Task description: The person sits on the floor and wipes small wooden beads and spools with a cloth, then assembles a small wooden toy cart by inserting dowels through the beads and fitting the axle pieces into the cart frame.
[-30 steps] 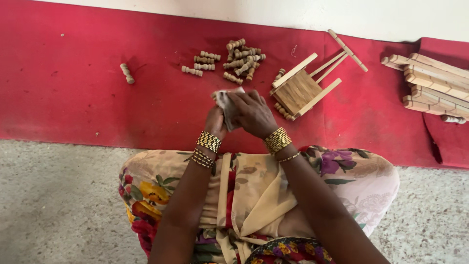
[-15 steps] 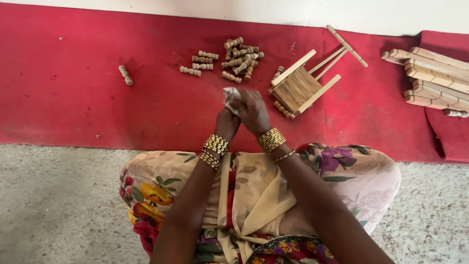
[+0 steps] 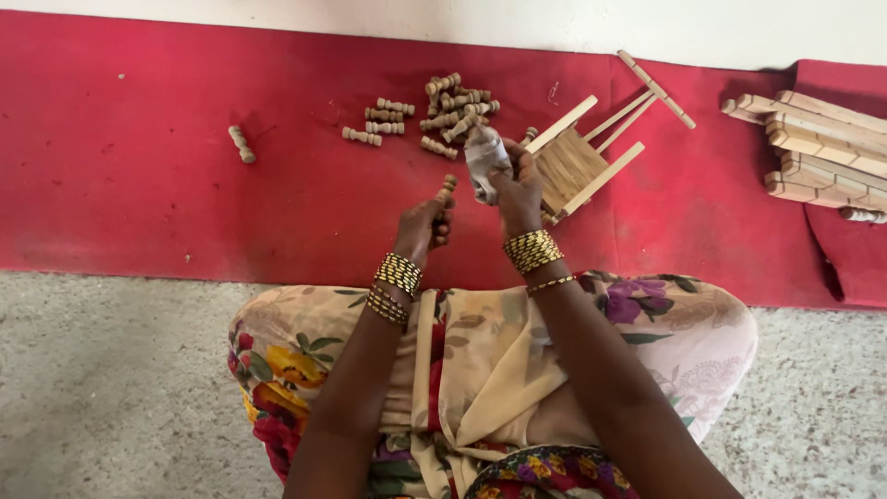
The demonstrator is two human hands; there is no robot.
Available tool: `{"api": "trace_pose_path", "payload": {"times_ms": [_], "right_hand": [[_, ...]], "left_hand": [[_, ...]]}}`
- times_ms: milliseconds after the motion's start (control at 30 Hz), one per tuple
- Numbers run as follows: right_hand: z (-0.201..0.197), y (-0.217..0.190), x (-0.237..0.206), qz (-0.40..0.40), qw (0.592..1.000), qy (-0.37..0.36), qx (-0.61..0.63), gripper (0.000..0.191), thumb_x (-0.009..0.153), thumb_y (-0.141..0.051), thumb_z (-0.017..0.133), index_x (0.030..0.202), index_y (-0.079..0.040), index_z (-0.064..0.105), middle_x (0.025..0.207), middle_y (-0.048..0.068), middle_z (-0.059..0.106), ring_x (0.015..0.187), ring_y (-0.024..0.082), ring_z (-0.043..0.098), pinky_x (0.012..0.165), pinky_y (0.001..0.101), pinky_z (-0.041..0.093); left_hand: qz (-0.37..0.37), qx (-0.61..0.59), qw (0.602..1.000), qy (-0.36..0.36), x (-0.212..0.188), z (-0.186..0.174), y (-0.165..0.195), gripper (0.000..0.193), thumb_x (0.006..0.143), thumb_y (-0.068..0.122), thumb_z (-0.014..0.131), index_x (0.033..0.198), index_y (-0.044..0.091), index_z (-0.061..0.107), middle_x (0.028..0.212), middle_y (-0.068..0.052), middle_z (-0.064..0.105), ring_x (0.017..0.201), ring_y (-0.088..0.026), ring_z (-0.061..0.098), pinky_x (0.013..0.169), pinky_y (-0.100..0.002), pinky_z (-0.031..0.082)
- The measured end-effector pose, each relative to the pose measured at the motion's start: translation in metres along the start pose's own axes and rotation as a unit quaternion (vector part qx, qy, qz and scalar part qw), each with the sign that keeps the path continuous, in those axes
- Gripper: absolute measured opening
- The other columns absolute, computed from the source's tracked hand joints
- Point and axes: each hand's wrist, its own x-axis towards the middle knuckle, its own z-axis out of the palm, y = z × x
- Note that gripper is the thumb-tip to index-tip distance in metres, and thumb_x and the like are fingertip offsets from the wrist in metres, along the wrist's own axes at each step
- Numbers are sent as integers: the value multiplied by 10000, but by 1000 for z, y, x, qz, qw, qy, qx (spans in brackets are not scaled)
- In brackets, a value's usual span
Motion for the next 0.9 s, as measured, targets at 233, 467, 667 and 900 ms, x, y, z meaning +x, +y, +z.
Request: {"api": "trace_pose_path", "payload": {"times_ms": [233,467,667,900], "right_hand": [[9,30,-9,-191,963,-99,-162,162,943,83,612,1013,-19,716,1278,147,570,1060,287,707,792,359,653],[16,38,-31,-268,878,-82,-388,188,943,-37,743,1121,-97,744,1285,138,601,1172,276,648,856,315,635],[-4,19,-1,19,975,-37,-217,332,1015,-248,655,1239,-10,713,1037,159,720,862,249,690,724,348,599],[-8,4,-1,-38,948,-205,-240,361,1021,-163,685,1331,15,637,1061,98,747,896,131,711,782,292,614]], "left_hand": [[42,-83,994,-58,13,-3,-9,241,1049,203,523,1161,12,618,828,-24,651,650,-95,571,527,-247,492],[171,102,980,-14,0,8,-4,330,1067,160,485,1353,40,599,908,-96,699,724,-142,662,603,-282,575],[424,394,814,43,-14,17,-6,285,1114,145,521,1363,30,600,1026,-169,685,841,-243,673,711,-360,572],[491,472,731,41,-4,1,2,434,1041,113,613,1463,23,572,1016,-142,691,855,-247,675,728,-394,576]]}}
